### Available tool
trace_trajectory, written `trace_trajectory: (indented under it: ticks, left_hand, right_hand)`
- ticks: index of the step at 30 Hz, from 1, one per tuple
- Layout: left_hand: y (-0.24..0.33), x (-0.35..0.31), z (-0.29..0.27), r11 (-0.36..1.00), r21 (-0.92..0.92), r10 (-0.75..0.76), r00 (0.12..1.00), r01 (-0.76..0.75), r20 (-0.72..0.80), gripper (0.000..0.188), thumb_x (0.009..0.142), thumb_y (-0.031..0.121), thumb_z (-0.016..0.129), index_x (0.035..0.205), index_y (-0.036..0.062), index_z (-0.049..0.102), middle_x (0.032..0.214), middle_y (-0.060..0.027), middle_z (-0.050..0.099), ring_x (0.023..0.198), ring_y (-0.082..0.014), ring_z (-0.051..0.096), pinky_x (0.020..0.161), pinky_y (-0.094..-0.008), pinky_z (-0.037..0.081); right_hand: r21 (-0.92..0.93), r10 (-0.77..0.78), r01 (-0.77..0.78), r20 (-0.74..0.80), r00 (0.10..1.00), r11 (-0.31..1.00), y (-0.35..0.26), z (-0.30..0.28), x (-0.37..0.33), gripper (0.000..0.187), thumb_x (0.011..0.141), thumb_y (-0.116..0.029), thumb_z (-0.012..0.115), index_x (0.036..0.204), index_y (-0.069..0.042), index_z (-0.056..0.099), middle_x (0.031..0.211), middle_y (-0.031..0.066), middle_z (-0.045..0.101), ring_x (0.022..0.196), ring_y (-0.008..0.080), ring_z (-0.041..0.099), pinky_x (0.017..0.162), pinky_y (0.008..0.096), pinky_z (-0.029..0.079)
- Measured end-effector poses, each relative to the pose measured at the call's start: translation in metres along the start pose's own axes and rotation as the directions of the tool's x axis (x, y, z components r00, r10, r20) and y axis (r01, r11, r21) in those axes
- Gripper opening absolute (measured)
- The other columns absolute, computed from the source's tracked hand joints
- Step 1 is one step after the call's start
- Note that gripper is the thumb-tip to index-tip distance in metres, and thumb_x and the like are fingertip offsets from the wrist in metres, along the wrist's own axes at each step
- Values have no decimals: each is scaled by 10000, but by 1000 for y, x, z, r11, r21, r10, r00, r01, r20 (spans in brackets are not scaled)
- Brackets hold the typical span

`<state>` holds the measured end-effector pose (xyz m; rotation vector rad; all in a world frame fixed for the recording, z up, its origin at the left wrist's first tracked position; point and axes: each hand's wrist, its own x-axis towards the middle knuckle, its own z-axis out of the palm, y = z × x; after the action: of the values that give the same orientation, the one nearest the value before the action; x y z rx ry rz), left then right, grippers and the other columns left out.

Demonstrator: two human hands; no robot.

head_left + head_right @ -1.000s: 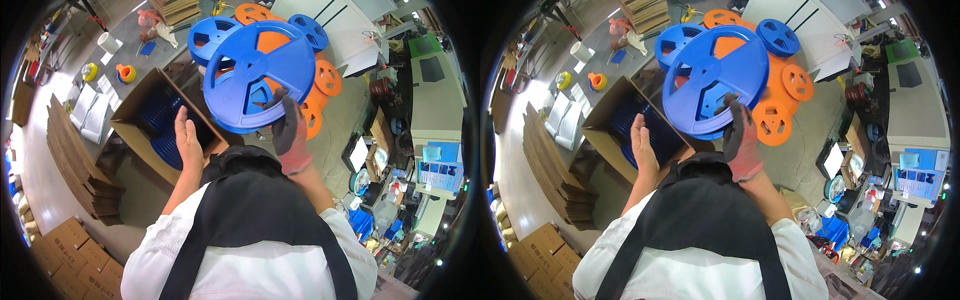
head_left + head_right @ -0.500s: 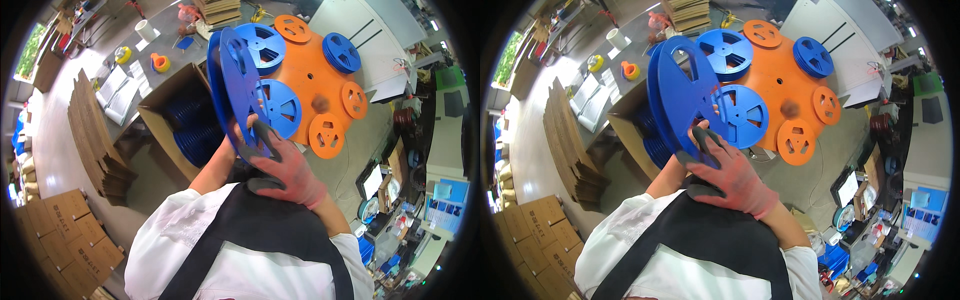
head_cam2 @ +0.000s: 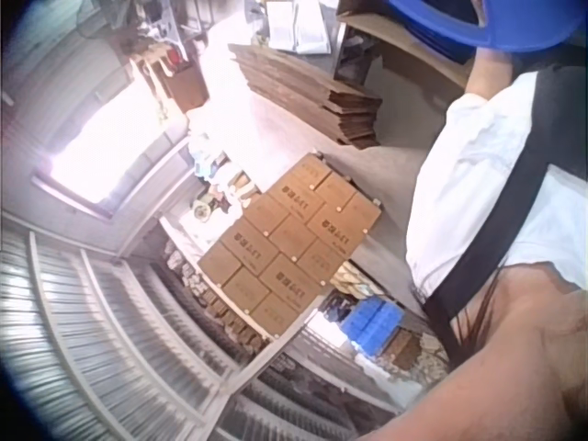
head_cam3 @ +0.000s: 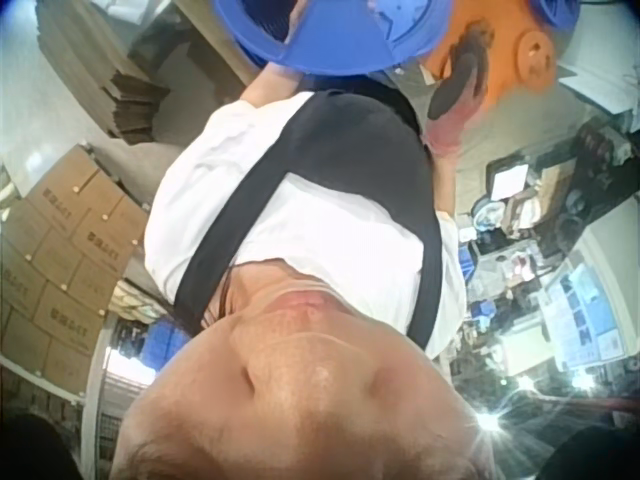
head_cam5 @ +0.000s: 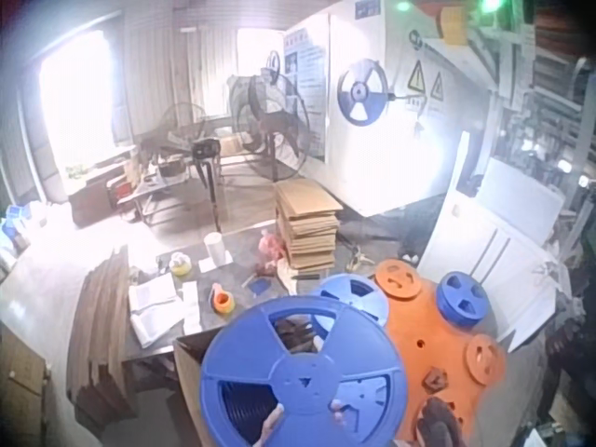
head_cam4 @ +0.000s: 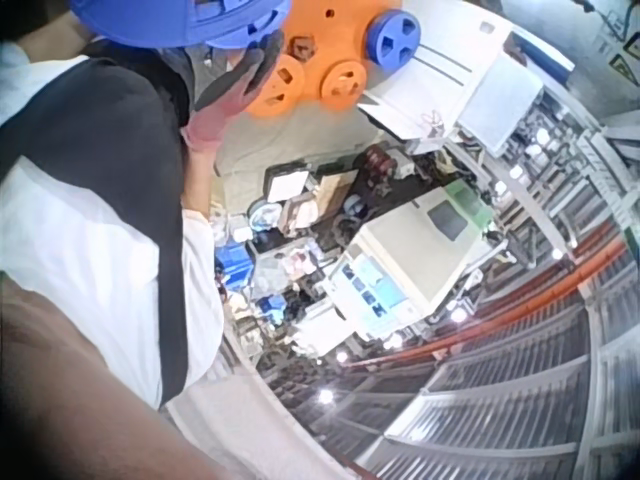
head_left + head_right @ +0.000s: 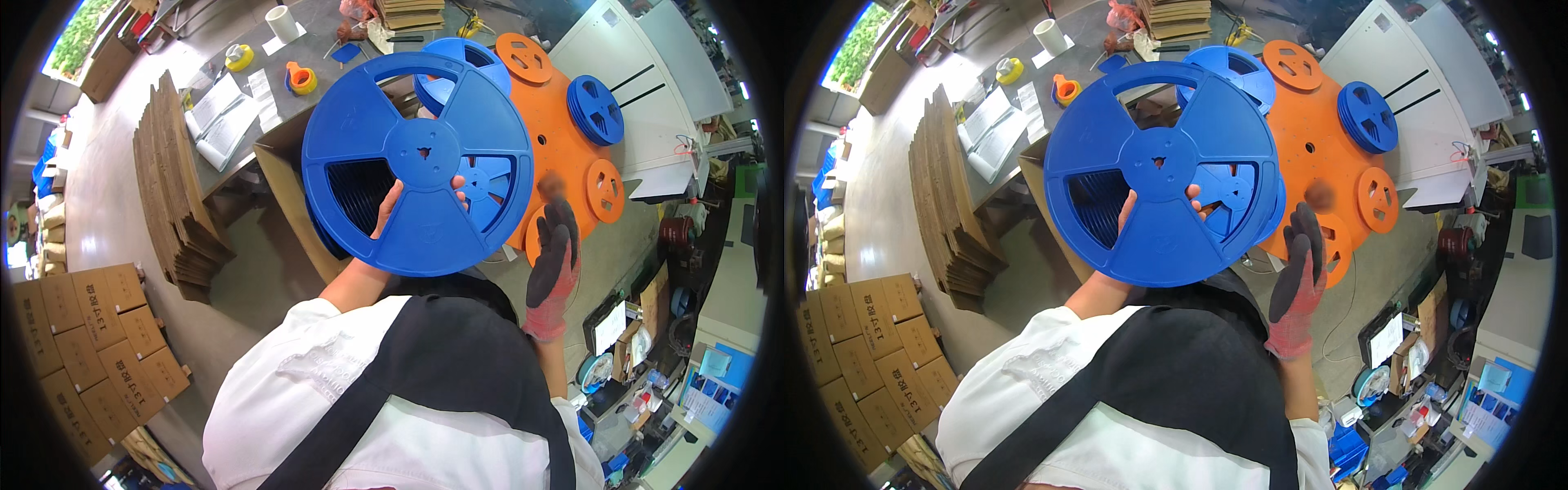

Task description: The person takes blue plastic reels from a bag and places them into a cardboard box, then moves blue and orange reels between the box and a nearby rotating table.

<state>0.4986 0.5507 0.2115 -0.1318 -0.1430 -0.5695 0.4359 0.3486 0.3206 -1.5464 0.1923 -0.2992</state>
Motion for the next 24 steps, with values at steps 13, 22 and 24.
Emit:
trace_trajectory:
  ticks: [13, 22, 24]
  left_hand:
    - [10, 2, -5, 996, -85, -42, 993, 33, -111, 695, 981, 524, 445, 1523, 126, 270, 1418, -209, 458, 1219, -350, 537, 1107, -491, 380]
    - [15, 6, -9, 994, -108, -45, 992, 32, -121, 690, 982, 540, 422, 1508, 109, 307, 1397, -203, 485, 1182, -343, 571, 1069, -478, 427]
    - [16, 6, -11, 992, -125, -46, 992, 31, -114, 688, 980, 541, 427, 1496, 97, 331, 1386, -202, 494, 1179, -343, 573, 1062, -476, 434]
  right_hand:
    - [-385, -88, 229, 350, 933, 894, 48, -10, -5, 390, 1015, -24, 402, 1396, 59, 390, 1490, 210, 362, 1335, 317, 428, 1054, 387, 431]
    - [-543, -244, 506, 482, 841, 670, 45, -9, -6, 461, 887, 136, 453, 1339, 43, 469, 1457, 226, 407, 1316, 374, 444, 1046, 394, 434]
    - [-556, -250, 513, 482, 840, 654, 46, -10, -5, 476, 872, 145, 455, 1335, 41, 473, 1450, 227, 416, 1305, 383, 453, 1041, 402, 433]
